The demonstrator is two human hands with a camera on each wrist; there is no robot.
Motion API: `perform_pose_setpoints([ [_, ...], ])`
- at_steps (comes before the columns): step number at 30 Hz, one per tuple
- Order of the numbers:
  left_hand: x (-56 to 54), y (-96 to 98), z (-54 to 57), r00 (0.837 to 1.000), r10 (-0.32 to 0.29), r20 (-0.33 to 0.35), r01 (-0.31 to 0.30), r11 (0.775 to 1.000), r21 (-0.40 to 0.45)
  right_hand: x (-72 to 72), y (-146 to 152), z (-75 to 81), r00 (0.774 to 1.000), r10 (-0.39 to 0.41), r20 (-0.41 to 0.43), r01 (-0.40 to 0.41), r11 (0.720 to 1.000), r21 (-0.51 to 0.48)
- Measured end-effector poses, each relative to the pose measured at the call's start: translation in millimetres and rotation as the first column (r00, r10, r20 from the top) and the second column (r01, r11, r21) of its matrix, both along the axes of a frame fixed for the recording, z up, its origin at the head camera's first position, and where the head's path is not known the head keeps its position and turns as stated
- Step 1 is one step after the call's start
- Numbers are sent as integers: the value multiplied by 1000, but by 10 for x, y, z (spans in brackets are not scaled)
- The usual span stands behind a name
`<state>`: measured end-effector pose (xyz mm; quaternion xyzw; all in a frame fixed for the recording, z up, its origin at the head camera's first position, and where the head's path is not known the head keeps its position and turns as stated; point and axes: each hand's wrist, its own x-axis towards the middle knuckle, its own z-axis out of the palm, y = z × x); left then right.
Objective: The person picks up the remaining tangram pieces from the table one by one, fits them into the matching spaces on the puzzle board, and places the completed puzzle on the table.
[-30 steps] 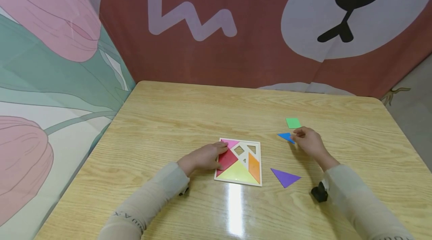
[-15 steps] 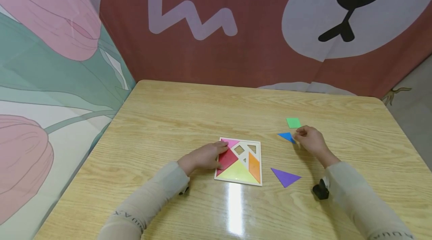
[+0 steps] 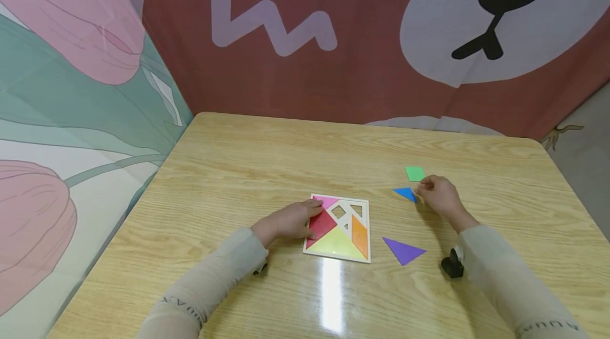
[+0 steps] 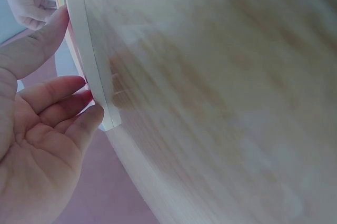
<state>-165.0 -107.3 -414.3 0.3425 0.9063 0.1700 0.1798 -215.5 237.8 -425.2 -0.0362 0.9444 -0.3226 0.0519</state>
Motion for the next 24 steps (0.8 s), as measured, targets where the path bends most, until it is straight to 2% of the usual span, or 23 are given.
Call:
perform_pose_setpoints([
  [9,-2,0,-20,1000,3,-1,-3,1000,-11,-45,26,-15,1000,3,0,-3,1000,-2],
  [17,7,8,-13,999,24,32,-23,999,-33,-108,5,0,1000,8,-3,-8,1000,-1],
  [24,6,3,1,999,24,29,-24,999,-27,-170,4,1,1000,10,-10,-10,999,39],
])
